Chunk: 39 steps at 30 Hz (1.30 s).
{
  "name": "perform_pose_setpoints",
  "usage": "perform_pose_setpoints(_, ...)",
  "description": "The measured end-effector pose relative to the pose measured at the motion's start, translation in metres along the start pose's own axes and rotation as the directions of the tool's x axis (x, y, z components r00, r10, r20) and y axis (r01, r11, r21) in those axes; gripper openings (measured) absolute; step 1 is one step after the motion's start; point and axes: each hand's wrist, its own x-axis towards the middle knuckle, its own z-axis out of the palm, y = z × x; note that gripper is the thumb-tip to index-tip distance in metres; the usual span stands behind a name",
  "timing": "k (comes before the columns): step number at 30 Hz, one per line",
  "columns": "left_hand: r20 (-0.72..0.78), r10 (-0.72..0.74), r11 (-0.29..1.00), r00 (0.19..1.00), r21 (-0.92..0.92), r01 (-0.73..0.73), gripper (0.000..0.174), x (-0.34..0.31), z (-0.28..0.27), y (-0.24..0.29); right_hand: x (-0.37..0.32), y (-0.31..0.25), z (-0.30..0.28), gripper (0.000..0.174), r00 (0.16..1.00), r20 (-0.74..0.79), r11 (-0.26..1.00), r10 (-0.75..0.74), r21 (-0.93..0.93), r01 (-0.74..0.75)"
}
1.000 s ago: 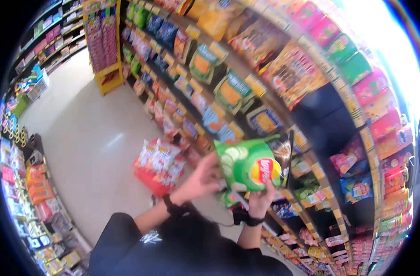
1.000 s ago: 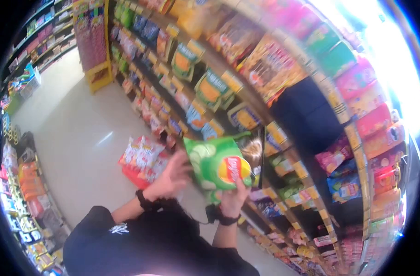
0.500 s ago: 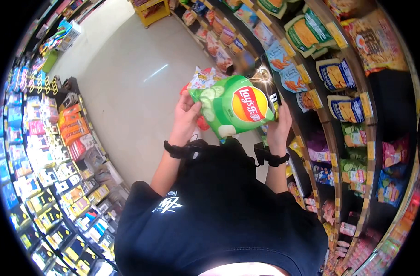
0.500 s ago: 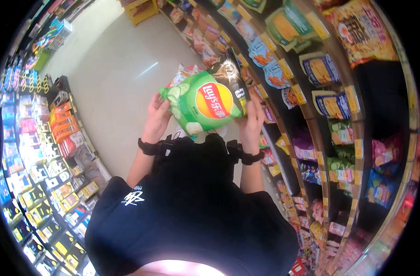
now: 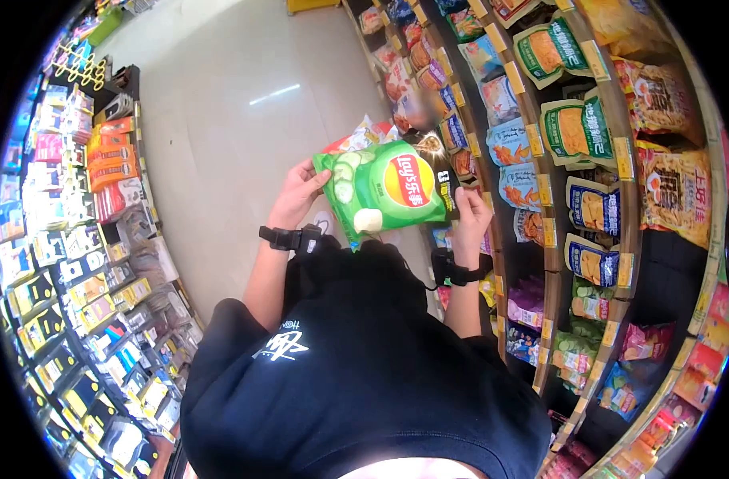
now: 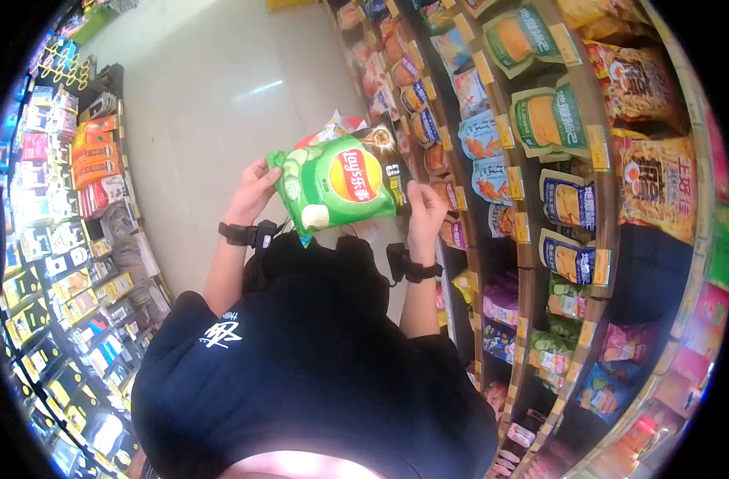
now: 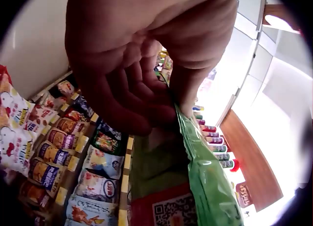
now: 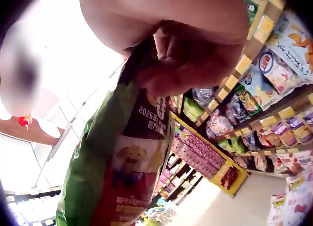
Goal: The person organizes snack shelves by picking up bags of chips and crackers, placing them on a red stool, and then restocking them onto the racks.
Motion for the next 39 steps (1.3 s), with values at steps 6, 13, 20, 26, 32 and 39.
perform_pose_setpoints(6, -0.073, -0.196, 0.978, 0.978, 0.056, 0.200, 0.033, 0.010, -0.013, -0.036, 0.001, 0.056, -0.022, 0.015, 0.979, 0.019, 0.960, 0.202, -0.202, -0.194)
perform_pose_setpoints(13, -0.005, -0.304, 0.946, 0.953, 0.114, 0.303, 0.028, 0.044, -0.021, -0.088, 0.012, 0.093, -0.065, 0.014, 0.930, 0.106, 0.915, 0.352, -0.247, -0.319)
perform_pose_setpoints(20, -0.235, -0.278, 0.937, 0.931, 0.147, 0.317, 0.033, 0.100, -0.035, -0.117, 0.089, 0.181, -0.060, 0.024, 0.910, 0.125, 0.889, 0.395, -0.300, -0.345)
perform_pose_setpoints(26, -0.493, -0.237, 0.955, 0.837, 0.039, 0.294, 0.025, 0.145, -0.066, -0.161, 0.150, 0.284, -0.037, 0.026, 0.883, 0.224, 0.830, 0.412, -0.493, -0.263)
perform_pose_setpoints(32, -0.637, -0.300, 0.940, 0.710, -0.072, 0.333, 0.030, 0.158, -0.093, -0.194, 0.159, 0.302, -0.010, 0.024, 0.848, 0.223, 0.855, 0.481, -0.333, -0.398)
perform_pose_setpoints(39, -0.613, -0.329, 0.943, 0.718, -0.169, 0.288, 0.043, 0.149, -0.075, -0.200, 0.142, 0.248, -0.011, 0.030, 0.798, 0.192, 0.813, 0.572, -0.261, -0.520)
